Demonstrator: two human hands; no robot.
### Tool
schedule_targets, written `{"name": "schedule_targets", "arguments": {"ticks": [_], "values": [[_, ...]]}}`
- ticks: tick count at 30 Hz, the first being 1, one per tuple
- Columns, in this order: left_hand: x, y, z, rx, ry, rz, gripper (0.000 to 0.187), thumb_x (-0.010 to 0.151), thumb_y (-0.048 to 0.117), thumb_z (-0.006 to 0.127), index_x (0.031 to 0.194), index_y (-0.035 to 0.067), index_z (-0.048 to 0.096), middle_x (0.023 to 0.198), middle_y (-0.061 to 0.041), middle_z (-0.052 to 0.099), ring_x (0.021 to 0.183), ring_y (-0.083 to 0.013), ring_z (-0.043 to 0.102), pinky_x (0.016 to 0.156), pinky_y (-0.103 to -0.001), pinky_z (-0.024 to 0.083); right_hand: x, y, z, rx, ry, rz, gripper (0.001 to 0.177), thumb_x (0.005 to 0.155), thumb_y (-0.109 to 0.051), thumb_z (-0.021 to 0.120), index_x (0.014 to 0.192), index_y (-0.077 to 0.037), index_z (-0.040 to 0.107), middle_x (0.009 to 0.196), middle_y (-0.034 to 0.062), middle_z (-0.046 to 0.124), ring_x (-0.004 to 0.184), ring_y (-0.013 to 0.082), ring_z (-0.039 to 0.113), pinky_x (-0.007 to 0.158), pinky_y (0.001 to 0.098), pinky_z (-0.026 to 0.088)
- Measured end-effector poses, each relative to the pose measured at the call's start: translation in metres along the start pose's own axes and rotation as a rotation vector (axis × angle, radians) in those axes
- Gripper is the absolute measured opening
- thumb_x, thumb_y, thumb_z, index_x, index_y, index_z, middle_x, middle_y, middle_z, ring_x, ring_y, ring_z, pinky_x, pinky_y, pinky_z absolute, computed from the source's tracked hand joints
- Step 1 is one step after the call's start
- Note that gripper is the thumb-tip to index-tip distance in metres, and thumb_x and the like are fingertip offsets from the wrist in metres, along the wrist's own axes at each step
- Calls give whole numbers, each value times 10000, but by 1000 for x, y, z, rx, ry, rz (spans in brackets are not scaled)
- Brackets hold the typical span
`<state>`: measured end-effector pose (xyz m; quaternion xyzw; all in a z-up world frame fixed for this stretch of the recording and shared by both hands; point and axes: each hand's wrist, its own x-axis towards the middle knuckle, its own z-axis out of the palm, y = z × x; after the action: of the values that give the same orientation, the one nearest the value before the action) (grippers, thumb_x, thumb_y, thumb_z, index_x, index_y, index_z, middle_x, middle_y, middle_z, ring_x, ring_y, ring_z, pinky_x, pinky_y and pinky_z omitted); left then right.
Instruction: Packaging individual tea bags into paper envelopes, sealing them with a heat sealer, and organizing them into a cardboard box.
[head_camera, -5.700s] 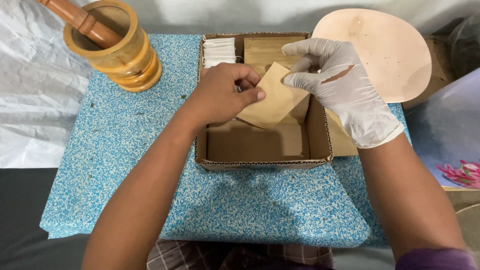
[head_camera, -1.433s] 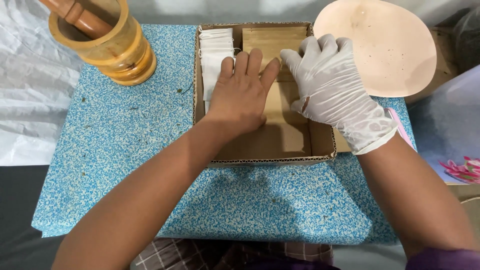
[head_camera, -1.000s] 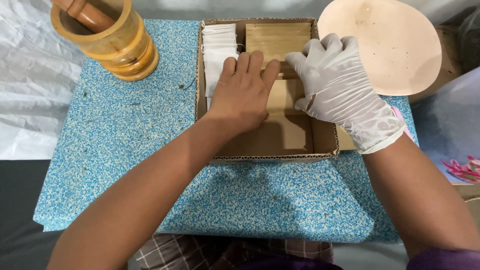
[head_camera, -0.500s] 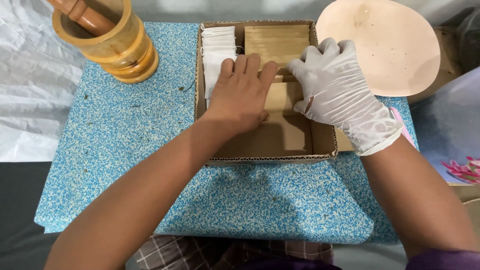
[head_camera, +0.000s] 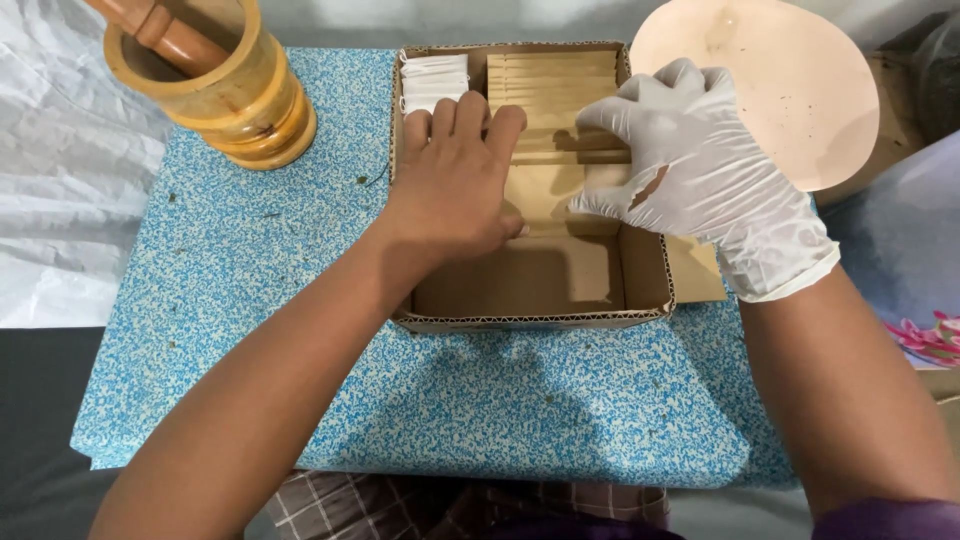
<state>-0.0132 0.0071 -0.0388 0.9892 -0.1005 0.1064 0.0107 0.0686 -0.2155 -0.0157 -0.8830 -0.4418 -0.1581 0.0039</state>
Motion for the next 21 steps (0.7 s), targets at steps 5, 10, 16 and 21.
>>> {"name": "schedule_targets", "arguments": {"ticks": [5, 10, 16, 21], "values": [[-5, -7, -11, -82, -14, -22, 758, 638, 471, 823, 1202, 156, 428, 1129, -130, 440, 1015, -340, 418, 901, -472, 298, 5, -3, 2, 36, 47, -37, 726, 678, -696, 751, 1237, -234, 712, 1133, 43, 669, 1004, 367, 530, 864, 493, 353], [-10, -22, -24, -71, -40, -65, 782, 663, 554, 842, 1213, 168, 442, 1129, -106, 478, 1047, -340, 422, 878, -457, 293, 13, -9, 9, 53, 77, -82, 704, 702, -695, 749, 1253, -258, 717, 1102, 13, 655, 1026, 355, 524, 877, 492, 355], [-21, -41, -36, -120, -101, -116, 641, 712, 518, 804, 1197, 191, 541, 1214, -95, 439, 1105, -334, 402, 906, -454, 263, 23, -28, 10, 121, 129, -143, 604, 788, -648, 751, 1231, -239, 741, 1123, 23, 655, 1044, 351, 526, 948, 520, 301], [-25, -54, -35, -112, 9, -108, 464, 687, 456, 820, 1031, 223, 614, 1147, -64, 451, 1075, -341, 398, 868, -469, 261, 36, -40, 4, 95, 181, -254, 417, 810, -499, 727, 1160, -276, 767, 1077, -58, 718, 1005, 310, 600, 942, 505, 396]]}}
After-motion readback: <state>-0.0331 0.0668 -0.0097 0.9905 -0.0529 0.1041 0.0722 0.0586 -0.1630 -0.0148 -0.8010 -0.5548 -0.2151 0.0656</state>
